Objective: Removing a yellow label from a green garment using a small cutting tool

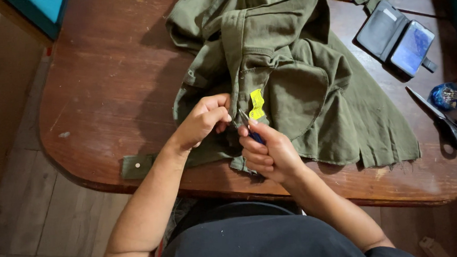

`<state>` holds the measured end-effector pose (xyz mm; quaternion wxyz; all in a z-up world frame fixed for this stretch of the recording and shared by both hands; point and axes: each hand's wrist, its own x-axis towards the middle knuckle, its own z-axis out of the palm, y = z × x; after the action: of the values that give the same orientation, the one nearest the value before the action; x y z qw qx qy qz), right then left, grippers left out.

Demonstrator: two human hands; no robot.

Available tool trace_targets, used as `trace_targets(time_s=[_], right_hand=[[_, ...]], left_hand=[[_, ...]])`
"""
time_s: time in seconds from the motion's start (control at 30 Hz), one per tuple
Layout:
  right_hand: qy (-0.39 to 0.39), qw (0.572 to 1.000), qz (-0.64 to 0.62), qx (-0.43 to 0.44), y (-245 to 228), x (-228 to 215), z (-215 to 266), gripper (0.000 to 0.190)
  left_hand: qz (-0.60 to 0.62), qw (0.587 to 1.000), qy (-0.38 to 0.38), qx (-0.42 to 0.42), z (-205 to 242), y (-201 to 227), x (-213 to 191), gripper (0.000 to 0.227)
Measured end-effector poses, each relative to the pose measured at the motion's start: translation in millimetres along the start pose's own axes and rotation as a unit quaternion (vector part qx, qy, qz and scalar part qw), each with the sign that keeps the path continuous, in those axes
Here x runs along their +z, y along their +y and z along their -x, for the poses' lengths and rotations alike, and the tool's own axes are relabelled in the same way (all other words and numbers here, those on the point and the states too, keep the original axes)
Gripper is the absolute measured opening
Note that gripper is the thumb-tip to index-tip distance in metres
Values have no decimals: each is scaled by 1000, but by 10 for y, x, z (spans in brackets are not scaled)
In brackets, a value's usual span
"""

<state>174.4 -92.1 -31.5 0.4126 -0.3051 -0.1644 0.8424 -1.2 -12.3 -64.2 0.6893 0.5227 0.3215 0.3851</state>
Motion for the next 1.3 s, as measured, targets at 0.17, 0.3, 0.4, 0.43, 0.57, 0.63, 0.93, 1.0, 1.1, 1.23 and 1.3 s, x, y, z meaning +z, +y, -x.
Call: trace_targets(time_s=[0.17, 0.3, 0.4, 0.43, 0.57, 0.63, 0.93, 1.0, 1.1, 1.23, 1.3], right_hand=[[-29, 999, -28, 0, -126, 70, -85, 26], [-29, 998, -48, 10, -168, 81, -110, 25], [-18, 999, -38, 10, -174, 69, -108, 26], [-18, 999, -38, 8, -158, 53, -113, 26], [-18, 999, -41, 4, -172, 6, -146, 26], [-15, 999, -36, 1, -182, -14, -161, 26], [-7, 999, -53, 11, -191, -42, -259, 25], [-5, 998, -56, 7, -199, -44, -268, 26], [0, 998, -66, 0, -188, -117, -302, 25], [-21, 995, -103, 4, -174, -222, -322, 25], [-18, 994, -108, 8, -176, -260, -325, 25]], left_hand=[[2, 1000, -5, -9, -24, -119, -35, 7], [6, 1000, -7, -9, -6, -87, -16, 6], [-10, 1000, -8, -10, 18, 8, 35, 7], [-10, 1000, -9, -8, 35, 55, 50, 7], [-127, 992, 15, 26, 36, 339, 149, 16], [-218, 974, 23, 54, 11, 404, 170, 22], [-542, 834, 82, 60, -201, 442, 58, 27], [-503, 859, 43, 87, -261, 471, 36, 27], [-452, 885, 30, 108, -321, 392, -33, 26], [-403, 907, 30, 117, -384, 203, -83, 23], [-385, 913, 31, 132, -401, 161, -99, 24]])
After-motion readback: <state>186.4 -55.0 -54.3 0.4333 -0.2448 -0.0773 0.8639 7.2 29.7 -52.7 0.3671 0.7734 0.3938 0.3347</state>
